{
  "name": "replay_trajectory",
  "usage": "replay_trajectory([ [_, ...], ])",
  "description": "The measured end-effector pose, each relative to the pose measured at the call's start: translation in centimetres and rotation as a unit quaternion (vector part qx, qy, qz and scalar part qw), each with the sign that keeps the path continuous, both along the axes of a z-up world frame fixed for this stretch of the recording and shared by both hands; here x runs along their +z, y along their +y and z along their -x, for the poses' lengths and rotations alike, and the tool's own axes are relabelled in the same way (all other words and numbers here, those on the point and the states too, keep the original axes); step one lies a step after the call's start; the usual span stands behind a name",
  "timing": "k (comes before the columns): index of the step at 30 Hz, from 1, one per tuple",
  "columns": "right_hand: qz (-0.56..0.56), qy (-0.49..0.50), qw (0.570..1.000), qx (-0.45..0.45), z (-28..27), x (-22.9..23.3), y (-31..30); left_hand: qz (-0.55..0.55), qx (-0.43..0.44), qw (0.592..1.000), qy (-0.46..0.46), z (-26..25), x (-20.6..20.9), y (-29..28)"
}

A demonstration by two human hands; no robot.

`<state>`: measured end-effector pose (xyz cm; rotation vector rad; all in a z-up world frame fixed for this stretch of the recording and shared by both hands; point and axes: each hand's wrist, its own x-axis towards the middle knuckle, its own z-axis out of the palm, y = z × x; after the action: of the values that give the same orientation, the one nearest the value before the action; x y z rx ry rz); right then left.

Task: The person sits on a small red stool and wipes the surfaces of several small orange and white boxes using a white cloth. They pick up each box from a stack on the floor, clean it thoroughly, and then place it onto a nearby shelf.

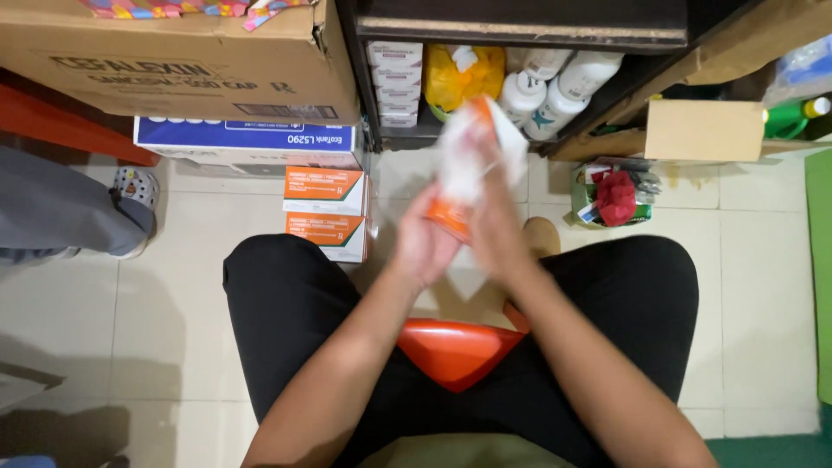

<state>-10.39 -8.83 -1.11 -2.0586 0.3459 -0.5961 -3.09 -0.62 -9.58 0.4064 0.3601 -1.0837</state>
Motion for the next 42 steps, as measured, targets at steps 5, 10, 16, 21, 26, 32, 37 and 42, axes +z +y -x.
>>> replay_trajectory([
  [5,0.032,-0.038,0.996,0.076,0.6,-1.4,1.0,-0.021,0.042,0.999,0.013,-2.8,5.9,1.9],
  [10,0.007,-0.039,0.999,-0.029,0.5,-2.4,-3.2,0.003,-0.035,0.997,-0.067,-0.1,6.2,0.7],
  [16,-0.070,-0.078,0.994,0.038,0.9,0.3,1.4,-0.062,-0.032,0.998,-0.010,-2.0,-0.2,0.9],
  [21,0.108,0.013,0.990,0.093,0.6,0.0,2.4,-0.051,0.022,0.998,-0.030,-4.8,7.8,1.3],
  [26,0.153,-0.021,0.983,0.097,1.0,0.0,2.3,-0.079,0.010,0.992,-0.094,-6.0,7.1,2.7],
  [32,0.007,-0.029,0.999,-0.035,1.2,-2.7,0.8,-0.061,0.026,0.989,-0.129,-5.5,6.6,2.0],
  [37,-0.539,-0.294,0.772,-0.167,0.6,-5.1,-3.6,-0.066,-0.060,0.979,-0.185,-3.4,7.5,1.4],
  [42,-0.599,-0.200,0.750,-0.197,1.1,0.7,-4.6,-0.041,-0.080,0.981,-0.169,-4.4,5.6,1.1],
])
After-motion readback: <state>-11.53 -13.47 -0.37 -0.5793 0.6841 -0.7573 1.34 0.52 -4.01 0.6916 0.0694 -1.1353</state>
